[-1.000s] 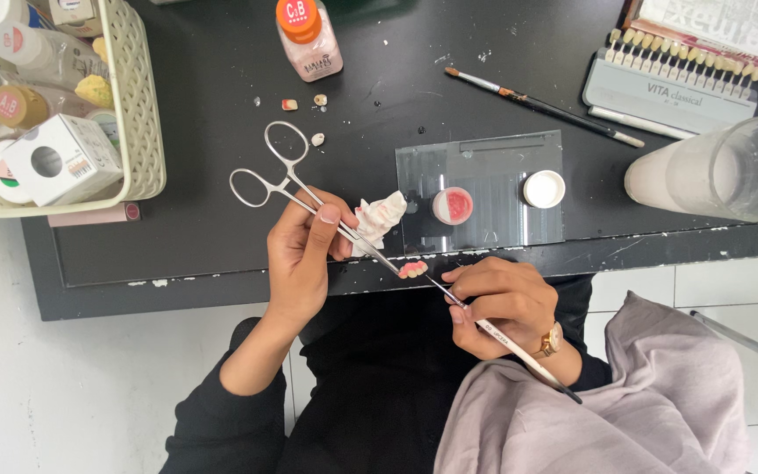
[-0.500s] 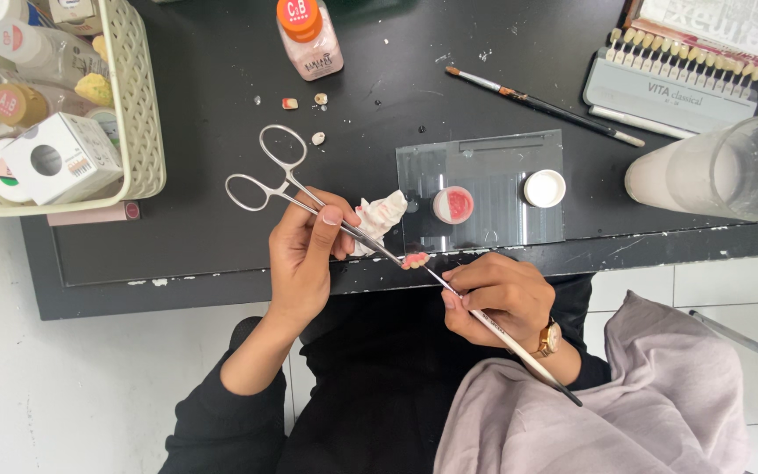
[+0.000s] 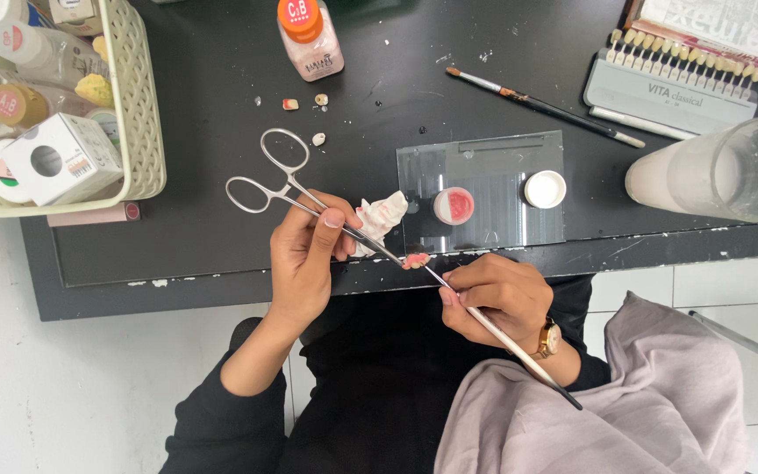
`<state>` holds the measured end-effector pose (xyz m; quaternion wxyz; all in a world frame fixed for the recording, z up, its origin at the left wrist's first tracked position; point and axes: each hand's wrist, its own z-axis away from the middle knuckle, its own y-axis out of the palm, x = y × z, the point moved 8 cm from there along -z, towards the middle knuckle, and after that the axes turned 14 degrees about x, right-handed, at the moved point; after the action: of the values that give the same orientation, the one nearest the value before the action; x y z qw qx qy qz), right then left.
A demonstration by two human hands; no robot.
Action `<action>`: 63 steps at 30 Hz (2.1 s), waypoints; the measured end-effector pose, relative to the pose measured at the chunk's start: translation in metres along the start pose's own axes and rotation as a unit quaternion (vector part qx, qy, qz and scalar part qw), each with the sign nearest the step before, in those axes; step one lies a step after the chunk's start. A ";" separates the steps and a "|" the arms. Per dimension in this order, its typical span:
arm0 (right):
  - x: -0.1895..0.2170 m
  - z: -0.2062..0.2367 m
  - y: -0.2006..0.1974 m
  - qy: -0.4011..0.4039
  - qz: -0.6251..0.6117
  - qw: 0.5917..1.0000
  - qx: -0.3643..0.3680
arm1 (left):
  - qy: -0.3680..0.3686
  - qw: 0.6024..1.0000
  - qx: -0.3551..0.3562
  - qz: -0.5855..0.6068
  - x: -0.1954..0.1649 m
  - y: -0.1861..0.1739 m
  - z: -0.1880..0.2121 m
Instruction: The person holds a denture tooth with forceps in one hand and uses a brush to apply pink dental ceramic/acrylic material to the tooth, dipping the brush into a pink powder dish and a small liquid dish as needed. They continue building up material on the tooth, repositioning it on a tissue, and work over a glass slab on the bench.
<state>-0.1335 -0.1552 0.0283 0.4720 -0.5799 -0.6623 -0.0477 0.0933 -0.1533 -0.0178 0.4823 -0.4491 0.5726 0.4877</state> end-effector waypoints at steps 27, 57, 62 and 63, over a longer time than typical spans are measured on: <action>0.001 -0.001 0.000 0.005 0.007 1.000 -0.015 | 0.000 1.000 -0.001 -0.004 -0.001 0.000 0.000; -0.009 0.009 0.000 0.037 -0.072 0.997 -0.013 | -0.001 1.000 -0.004 0.000 0.000 -0.001 0.000; -0.012 0.013 0.000 0.050 -0.087 0.995 -0.008 | -0.003 1.000 -0.006 0.000 0.000 -0.001 0.000; -0.012 0.013 0.000 0.049 -0.089 0.995 -0.008 | -0.003 1.000 -0.005 -0.001 0.000 -0.001 0.000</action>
<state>-0.1427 -0.1558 0.0126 0.4934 -0.5188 -0.6872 -0.1231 0.0942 -0.1531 -0.0178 0.4821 -0.4503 0.5680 0.4921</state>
